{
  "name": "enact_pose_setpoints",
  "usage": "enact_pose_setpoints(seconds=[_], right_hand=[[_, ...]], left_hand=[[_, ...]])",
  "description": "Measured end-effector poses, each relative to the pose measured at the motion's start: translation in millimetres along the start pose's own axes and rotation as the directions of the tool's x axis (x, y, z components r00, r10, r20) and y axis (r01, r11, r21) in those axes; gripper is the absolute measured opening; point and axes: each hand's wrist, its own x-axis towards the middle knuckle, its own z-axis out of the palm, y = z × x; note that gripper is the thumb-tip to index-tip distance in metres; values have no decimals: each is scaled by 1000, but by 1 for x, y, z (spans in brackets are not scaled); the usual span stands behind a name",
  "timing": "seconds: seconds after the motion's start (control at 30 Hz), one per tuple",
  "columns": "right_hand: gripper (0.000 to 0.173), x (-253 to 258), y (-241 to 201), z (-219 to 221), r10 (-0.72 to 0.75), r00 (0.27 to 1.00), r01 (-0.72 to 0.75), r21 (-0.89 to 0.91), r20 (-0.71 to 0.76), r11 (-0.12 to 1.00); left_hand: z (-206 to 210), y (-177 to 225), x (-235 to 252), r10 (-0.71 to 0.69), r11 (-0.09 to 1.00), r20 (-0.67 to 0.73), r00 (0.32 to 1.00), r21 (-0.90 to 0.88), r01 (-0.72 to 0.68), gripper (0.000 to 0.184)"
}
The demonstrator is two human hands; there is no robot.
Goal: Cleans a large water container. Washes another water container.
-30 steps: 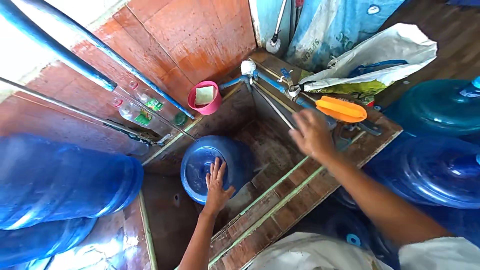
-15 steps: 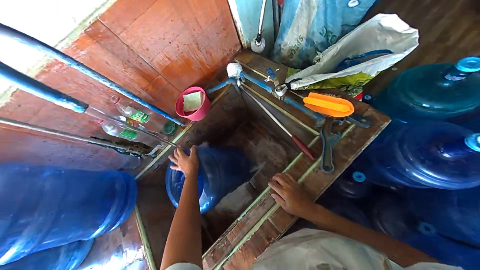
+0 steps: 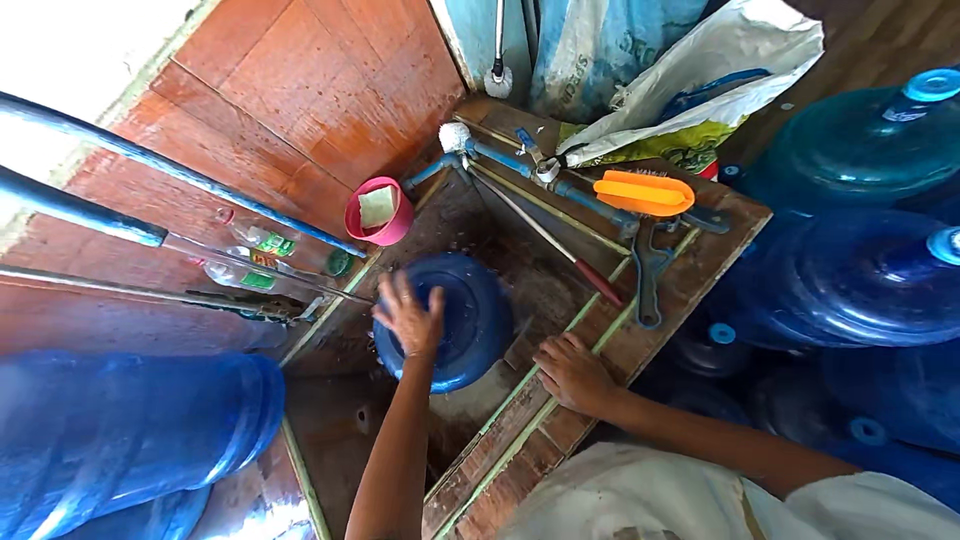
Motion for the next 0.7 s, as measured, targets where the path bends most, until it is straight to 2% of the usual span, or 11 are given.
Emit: enact_pose_setpoints(seconds=[0.07,0.13,0.2,0.27,0.4,0.43,0.5,0.57,0.63,0.67,0.7], right_hand=[[31,1,-1,-2,11,1000,-11,9,29,1000],[33,2,-2,-4,29,997,-30,10,75,999],[33,2,-2,-4,32,997,-33,8,74,999],[33,2,-1,-3,26,998,-26,10,64,1000],[31,0,2,1,-6,1000,6,6,-7,1000],[31,0,2,2,-11,1000,11,3,-19,1000],[32,0,2,2,-3,1000,3,13,8,1000],[32,0,2,0,6,1000,-6,14,27,1000],[33,1,-1,-2,18,998,-19,24,62,1000],[34,1,-1,-3,23,997,-25,23,79,999],[34,2,-2,-3,26,996,-28,18,82,999]], left_hand=[[-12,-13,19,-306,952,-20,952,14,306,64],[-17,-19,38,-447,894,38,894,5,447,59],[-24,-11,53,-420,901,161,893,-44,431,61],[-24,3,57,-300,928,254,920,-144,342,64],[2,6,23,-1,961,78,997,-277,23,45],[1,-2,10,-21,973,46,999,-229,31,48],[-9,-27,-19,-218,973,-37,975,-84,215,55],[-21,-70,-38,-516,855,-119,848,-19,518,63],[-34,-110,-41,-789,614,-19,614,-51,788,73],[-38,-121,-39,-838,538,50,543,-83,839,77],[-41,-126,-36,-844,516,92,528,-124,847,77]])
